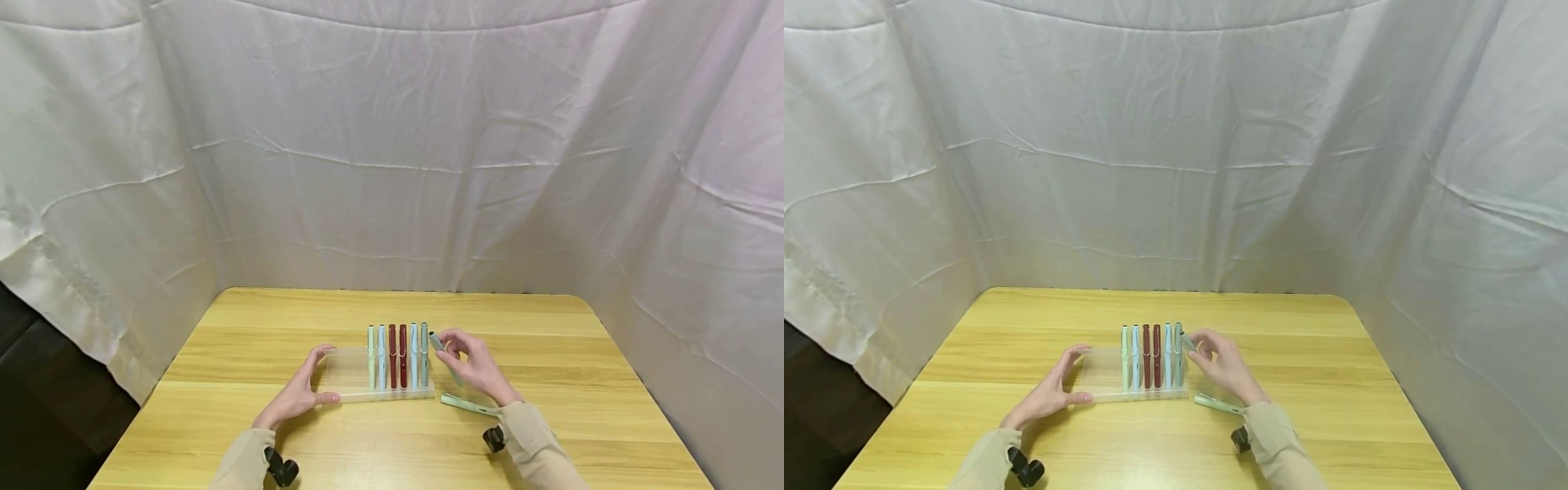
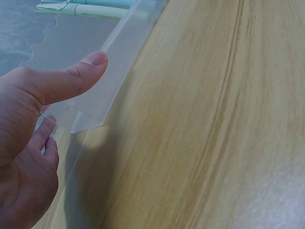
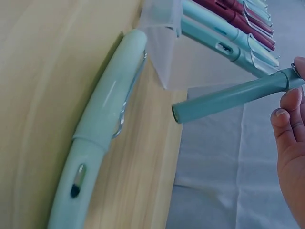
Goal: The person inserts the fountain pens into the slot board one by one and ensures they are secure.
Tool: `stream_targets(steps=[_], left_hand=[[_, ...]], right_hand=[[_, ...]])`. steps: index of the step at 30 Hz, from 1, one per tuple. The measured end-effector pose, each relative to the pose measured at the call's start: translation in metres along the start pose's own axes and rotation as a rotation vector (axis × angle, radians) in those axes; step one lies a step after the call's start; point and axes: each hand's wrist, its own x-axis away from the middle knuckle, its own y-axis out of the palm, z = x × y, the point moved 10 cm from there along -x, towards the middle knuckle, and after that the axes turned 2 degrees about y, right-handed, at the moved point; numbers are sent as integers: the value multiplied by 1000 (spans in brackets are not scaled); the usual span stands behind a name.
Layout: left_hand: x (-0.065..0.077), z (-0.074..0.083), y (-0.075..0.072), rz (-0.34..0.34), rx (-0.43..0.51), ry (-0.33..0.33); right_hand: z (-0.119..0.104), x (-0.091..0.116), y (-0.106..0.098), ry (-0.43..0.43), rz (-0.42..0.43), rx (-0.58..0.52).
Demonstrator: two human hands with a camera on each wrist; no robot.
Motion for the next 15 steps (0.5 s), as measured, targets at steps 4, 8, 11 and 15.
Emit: stream_targets(steps=[4,8,11,15], left_hand=[[0,1,0,-3,-3,3],[0,0,0,-6,-5,4],[0,0,0,-6,-5,3],[0,1,1,-7,-2,-2]], right_hand=[[-12,-4,-1,-7,4,-9],[-16,-7,1,-18,10,-17],[-17,-9,3,-25,12,-27],[-19,-13,6,-21,4,-38]])
